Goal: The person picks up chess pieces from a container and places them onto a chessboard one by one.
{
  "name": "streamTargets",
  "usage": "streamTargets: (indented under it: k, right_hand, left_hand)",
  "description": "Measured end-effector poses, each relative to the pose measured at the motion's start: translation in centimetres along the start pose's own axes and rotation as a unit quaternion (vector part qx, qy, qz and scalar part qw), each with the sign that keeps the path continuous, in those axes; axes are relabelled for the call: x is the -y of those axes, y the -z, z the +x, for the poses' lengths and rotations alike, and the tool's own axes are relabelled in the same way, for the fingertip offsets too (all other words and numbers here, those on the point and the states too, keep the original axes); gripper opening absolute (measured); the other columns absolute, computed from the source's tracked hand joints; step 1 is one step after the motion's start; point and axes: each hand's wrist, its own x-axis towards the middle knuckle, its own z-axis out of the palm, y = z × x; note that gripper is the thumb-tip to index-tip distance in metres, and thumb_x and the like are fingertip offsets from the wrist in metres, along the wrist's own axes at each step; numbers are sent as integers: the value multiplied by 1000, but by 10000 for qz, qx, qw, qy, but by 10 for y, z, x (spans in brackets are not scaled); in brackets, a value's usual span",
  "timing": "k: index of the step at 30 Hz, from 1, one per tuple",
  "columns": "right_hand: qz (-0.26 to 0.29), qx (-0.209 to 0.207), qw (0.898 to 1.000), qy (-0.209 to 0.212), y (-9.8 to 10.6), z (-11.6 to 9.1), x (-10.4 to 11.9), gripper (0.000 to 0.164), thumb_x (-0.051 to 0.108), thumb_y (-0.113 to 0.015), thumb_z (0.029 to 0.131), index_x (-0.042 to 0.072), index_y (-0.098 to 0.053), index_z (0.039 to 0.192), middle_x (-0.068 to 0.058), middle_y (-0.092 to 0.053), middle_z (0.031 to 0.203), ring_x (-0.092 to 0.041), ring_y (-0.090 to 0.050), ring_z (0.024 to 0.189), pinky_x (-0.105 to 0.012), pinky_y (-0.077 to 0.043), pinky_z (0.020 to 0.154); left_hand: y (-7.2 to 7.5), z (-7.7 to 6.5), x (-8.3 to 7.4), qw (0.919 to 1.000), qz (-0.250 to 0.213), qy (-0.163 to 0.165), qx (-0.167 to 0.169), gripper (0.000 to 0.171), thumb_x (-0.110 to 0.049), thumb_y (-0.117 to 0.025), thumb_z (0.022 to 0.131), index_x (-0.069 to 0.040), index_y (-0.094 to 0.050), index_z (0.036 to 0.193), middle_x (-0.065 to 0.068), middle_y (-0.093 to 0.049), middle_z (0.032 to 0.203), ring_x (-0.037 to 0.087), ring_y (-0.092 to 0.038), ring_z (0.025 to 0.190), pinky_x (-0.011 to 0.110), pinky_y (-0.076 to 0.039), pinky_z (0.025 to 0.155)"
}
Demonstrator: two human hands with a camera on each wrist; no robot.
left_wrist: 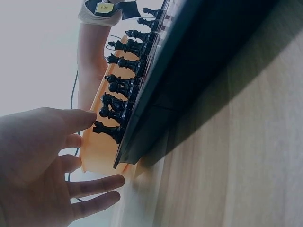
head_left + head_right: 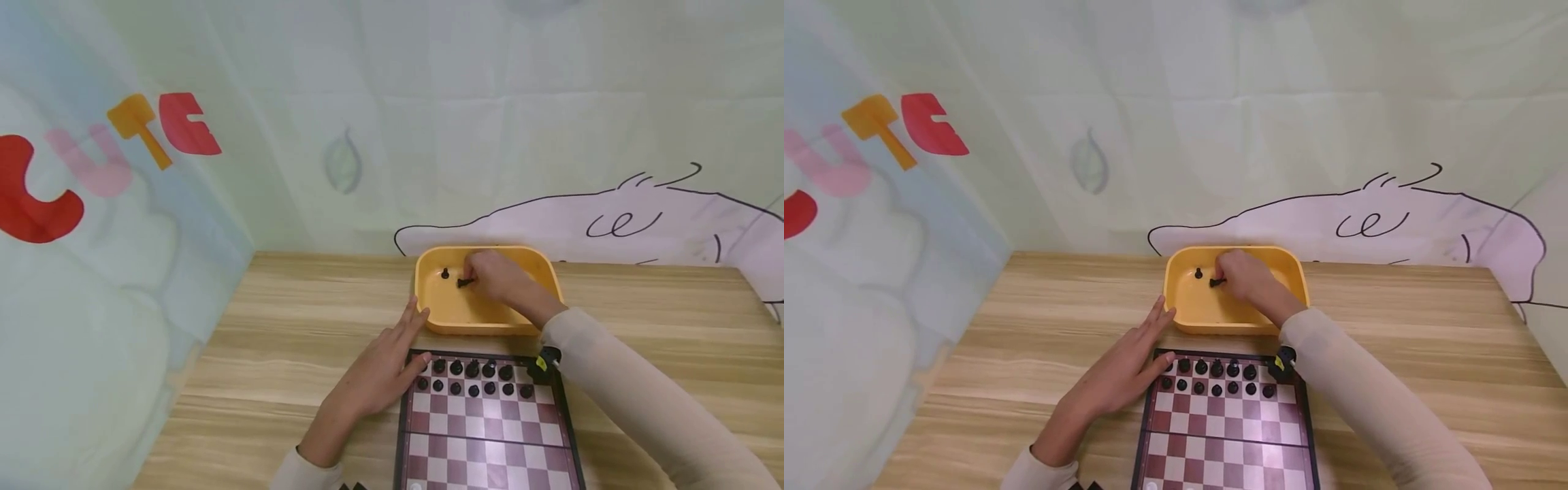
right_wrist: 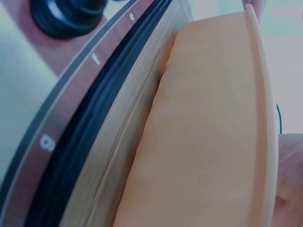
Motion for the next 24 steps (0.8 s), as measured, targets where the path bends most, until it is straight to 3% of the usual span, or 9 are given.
streamTargets:
  k: [8,19,24]
  right_hand:
    - [347,-226,9990,162,6,-14,-10,13,3,-68,76,7,-65,88,-4,-66,86,-17,-58,81,-35,-49,74]
    - [455,-729,9946,580,21,-47,-9,13,6,-72,77,9,-65,87,1,-65,81,-14,-59,74,-31,-48,64]
    - [515,-887,9934,503,30,-63,-4,11,9,-71,79,11,-64,88,3,-64,82,-12,-58,74,-30,-49,65]
  left_hand:
    - [1,0,-1,10000,-43,11,-24,69,-47,-43,97,-36,-2,151,-5,4,158,22,-32,132,44,-32,101]
    - [1,0,0,9999,-91,94,41,69,-48,-43,97,-37,-2,151,-9,8,156,21,-29,133,44,-32,101]
    - [0,0,1,10000,-89,24,3,68,-46,-43,97,-36,-1,151,-10,10,156,22,-25,135,44,-29,103]
